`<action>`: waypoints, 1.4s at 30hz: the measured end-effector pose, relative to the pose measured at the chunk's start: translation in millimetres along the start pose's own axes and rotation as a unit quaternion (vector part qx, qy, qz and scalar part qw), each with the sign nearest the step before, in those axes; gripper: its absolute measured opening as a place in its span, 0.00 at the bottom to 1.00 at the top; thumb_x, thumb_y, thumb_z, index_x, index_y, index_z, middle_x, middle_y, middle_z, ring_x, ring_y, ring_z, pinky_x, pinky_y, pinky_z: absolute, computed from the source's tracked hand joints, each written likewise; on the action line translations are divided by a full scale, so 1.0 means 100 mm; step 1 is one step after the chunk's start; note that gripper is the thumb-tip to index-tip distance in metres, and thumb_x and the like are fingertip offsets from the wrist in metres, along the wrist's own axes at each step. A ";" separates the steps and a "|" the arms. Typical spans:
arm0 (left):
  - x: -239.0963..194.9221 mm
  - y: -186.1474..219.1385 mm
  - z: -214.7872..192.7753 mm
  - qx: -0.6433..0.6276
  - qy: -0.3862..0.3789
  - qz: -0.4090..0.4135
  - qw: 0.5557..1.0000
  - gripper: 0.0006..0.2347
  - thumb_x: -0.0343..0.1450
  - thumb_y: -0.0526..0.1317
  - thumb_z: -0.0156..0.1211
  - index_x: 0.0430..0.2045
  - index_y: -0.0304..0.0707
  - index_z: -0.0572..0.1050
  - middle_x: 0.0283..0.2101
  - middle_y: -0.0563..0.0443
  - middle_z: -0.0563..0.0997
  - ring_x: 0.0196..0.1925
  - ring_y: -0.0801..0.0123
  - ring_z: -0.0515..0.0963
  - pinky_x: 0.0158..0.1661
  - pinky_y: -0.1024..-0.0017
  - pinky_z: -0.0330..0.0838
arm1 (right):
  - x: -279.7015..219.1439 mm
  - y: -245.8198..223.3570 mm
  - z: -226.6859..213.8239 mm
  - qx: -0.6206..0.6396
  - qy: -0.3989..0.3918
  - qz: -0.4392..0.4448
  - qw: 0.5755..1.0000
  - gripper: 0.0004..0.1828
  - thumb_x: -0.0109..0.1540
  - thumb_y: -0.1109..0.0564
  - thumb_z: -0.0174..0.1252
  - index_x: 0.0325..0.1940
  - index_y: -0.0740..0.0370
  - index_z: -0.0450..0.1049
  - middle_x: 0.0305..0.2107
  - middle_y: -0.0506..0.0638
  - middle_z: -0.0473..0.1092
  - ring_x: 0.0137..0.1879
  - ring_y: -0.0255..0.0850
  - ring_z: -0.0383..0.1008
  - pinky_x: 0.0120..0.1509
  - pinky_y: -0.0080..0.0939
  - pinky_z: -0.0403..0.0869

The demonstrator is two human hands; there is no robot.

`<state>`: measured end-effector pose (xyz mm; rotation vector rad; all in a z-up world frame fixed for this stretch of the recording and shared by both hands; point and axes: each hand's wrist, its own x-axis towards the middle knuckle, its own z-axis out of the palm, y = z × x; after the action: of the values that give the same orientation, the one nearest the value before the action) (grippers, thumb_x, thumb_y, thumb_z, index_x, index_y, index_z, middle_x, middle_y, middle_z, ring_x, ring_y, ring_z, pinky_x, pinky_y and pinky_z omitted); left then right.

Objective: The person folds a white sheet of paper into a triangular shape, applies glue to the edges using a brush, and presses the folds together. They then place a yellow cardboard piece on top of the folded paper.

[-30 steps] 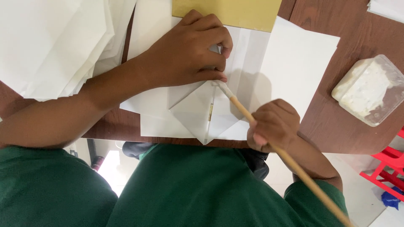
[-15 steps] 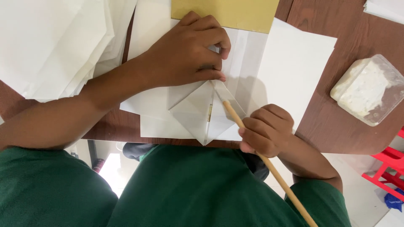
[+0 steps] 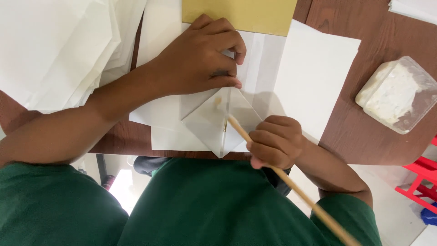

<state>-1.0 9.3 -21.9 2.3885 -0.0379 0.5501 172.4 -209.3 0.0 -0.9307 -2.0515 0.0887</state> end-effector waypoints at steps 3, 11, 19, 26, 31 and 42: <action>0.00 -0.01 0.01 0.002 0.004 -0.001 1.000 0.14 0.73 0.47 0.75 0.20 0.43 0.81 0.42 0.59 0.75 0.49 0.61 0.71 0.49 0.60 0.59 | 0.06 -0.01 -0.06 0.023 0.015 0.006 1.000 0.19 0.73 0.48 0.41 0.32 0.60 0.61 0.20 0.50 0.65 0.21 0.41 0.67 0.24 0.37 0.67; 0.00 0.00 0.00 0.007 0.005 0.004 1.000 0.14 0.74 0.48 0.75 0.20 0.43 0.81 0.43 0.59 0.76 0.48 0.61 0.71 0.48 0.60 0.59 | 0.04 0.01 -0.05 0.050 -0.001 -0.009 0.999 0.20 0.73 0.47 0.40 0.35 0.62 0.65 0.21 0.51 0.66 0.21 0.40 0.67 0.23 0.36 0.68; 0.00 0.00 -0.01 -0.004 -0.018 -0.017 1.000 0.13 0.73 0.47 0.73 0.20 0.45 0.82 0.44 0.59 0.75 0.48 0.60 0.71 0.47 0.59 0.58 | -0.18 0.07 -0.12 0.062 -0.027 0.086 0.994 0.31 0.73 0.42 0.31 0.22 0.57 0.64 0.17 0.47 0.65 0.21 0.42 0.69 0.25 0.41 0.70; -0.01 0.00 -0.02 -0.026 0.002 0.009 1.000 0.11 0.74 0.44 0.75 0.23 0.43 0.83 0.43 0.57 0.77 0.48 0.59 0.71 0.47 0.58 0.58 | -0.18 0.28 -0.19 0.253 0.346 0.334 0.839 0.17 0.73 0.41 0.52 0.40 0.52 0.62 0.27 0.41 0.63 0.17 0.33 0.52 0.18 0.36 0.57; 0.01 0.03 -0.04 -0.032 0.007 0.004 0.999 0.10 0.74 0.43 0.75 0.25 0.41 0.82 0.43 0.55 0.78 0.49 0.58 0.72 0.49 0.59 0.59 | 0.17 0.32 -0.18 0.256 0.284 0.468 0.797 0.26 0.69 0.31 0.52 0.35 0.52 0.59 0.15 0.46 0.52 0.16 0.33 0.49 0.17 0.32 0.52; 0.02 0.11 -0.11 0.043 -0.034 0.039 0.998 0.26 0.63 0.69 0.77 0.29 0.46 0.80 0.47 0.50 0.77 0.54 0.52 0.71 0.50 0.55 0.59 | 0.30 0.40 -0.19 0.260 0.163 0.499 0.811 0.22 0.74 0.35 0.38 0.39 0.54 0.58 0.18 0.47 0.54 0.19 0.32 0.48 0.22 0.31 0.51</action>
<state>-5.0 8.0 -6.3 2.4986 -0.1414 0.5170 199.0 -166.0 16.5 -1.4284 -0.9446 0.9319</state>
